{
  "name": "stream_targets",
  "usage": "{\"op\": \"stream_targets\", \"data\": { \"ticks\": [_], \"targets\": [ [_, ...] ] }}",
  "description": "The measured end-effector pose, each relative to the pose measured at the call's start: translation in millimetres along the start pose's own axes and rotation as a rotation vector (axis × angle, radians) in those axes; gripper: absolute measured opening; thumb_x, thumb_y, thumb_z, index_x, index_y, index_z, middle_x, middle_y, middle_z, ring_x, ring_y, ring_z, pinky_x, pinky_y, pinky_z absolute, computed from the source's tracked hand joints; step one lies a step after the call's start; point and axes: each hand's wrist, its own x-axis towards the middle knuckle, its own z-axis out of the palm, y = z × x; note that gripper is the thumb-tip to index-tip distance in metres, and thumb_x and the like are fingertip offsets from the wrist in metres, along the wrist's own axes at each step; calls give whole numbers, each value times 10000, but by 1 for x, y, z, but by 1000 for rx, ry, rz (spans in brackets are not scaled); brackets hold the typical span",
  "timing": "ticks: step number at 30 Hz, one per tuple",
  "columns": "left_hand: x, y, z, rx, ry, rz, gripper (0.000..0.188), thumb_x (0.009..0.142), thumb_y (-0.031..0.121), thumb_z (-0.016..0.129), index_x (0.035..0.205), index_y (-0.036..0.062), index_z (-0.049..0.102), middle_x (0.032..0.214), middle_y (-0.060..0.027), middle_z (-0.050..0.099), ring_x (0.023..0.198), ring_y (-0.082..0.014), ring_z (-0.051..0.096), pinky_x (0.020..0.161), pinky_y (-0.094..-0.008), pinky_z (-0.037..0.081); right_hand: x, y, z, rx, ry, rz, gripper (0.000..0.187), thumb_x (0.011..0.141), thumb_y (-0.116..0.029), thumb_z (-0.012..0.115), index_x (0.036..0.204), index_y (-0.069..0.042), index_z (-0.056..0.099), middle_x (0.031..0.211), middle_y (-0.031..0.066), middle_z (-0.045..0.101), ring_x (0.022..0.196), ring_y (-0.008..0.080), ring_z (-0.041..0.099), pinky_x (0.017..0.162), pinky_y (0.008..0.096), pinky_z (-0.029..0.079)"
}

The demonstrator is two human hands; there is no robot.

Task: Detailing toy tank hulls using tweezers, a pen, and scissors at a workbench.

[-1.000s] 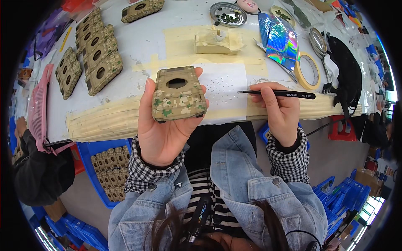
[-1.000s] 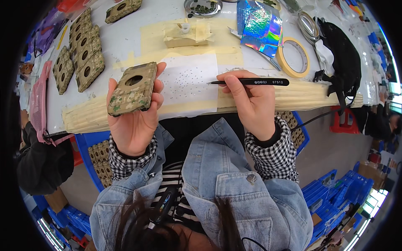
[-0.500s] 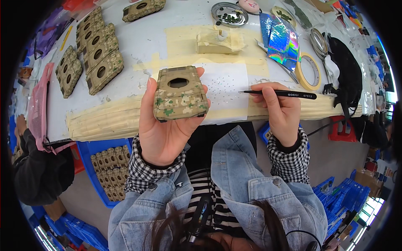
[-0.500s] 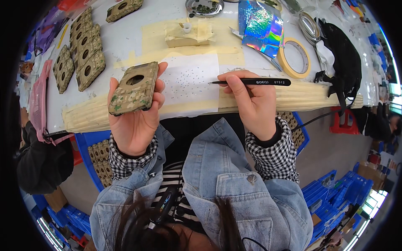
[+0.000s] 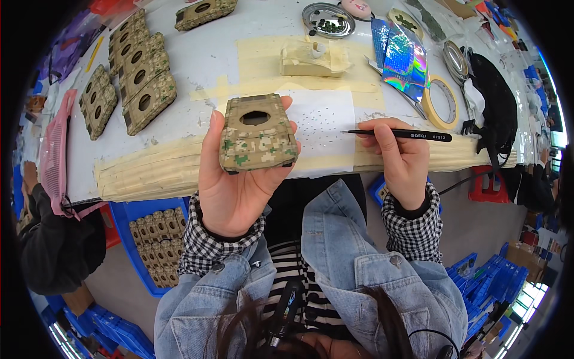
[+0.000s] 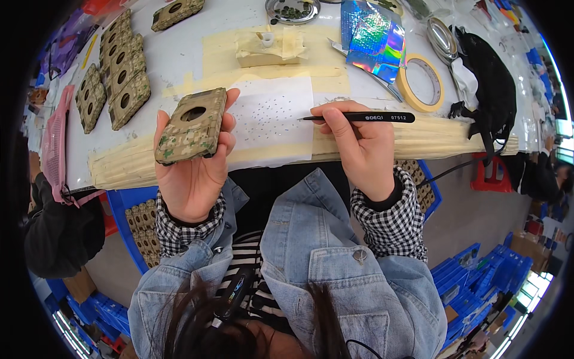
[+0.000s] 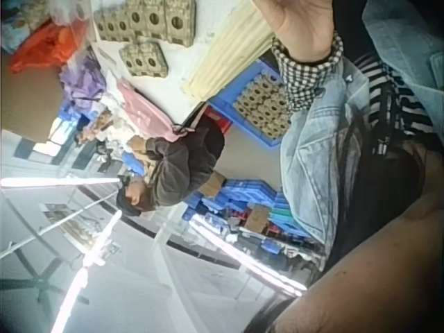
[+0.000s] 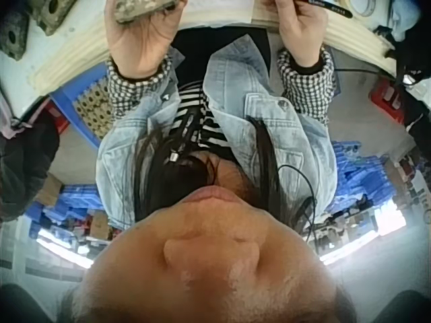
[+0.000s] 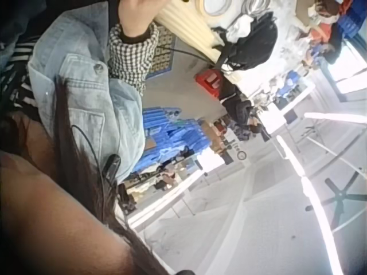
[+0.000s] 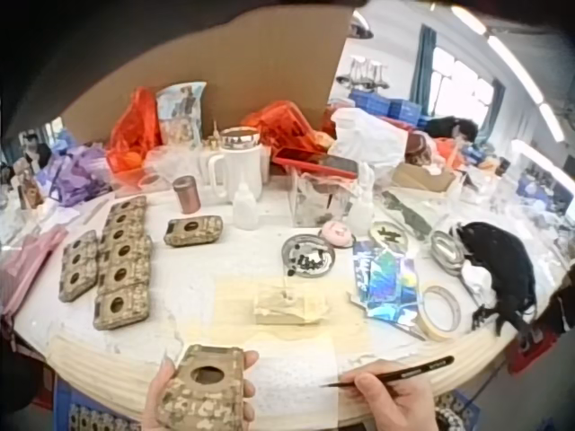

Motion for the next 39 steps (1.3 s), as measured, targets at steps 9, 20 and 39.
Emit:
{"op": "stream_targets", "data": {
  "ticks": [9,20,39],
  "targets": [
    [0,0,0,-10,17,12,632,968,438,291,1354,-60,237,1293,-250,408,1093,-368,535,854,-408,549,1,1,0,7,19,-13,250,951,-173,482,951,22,639,815,53,667,695,63,560,616,193,409],
    [0,2,-2,-11,2,-13,624,970,433,291,1356,-53,235,1323,-231,385,1118,-368,517,872,-416,540,1,-1,-1,-13,17,1,257,947,-175,486,939,29,644,810,55,662,692,68,563,614,195,412],
    [-1,2,0,-9,19,-4,611,969,425,302,1352,-49,245,1339,-219,369,1129,-357,511,866,-411,546,1,-1,0,-19,23,8,262,948,-183,485,943,24,645,810,54,666,695,69,568,621,194,416]
  ]
}}
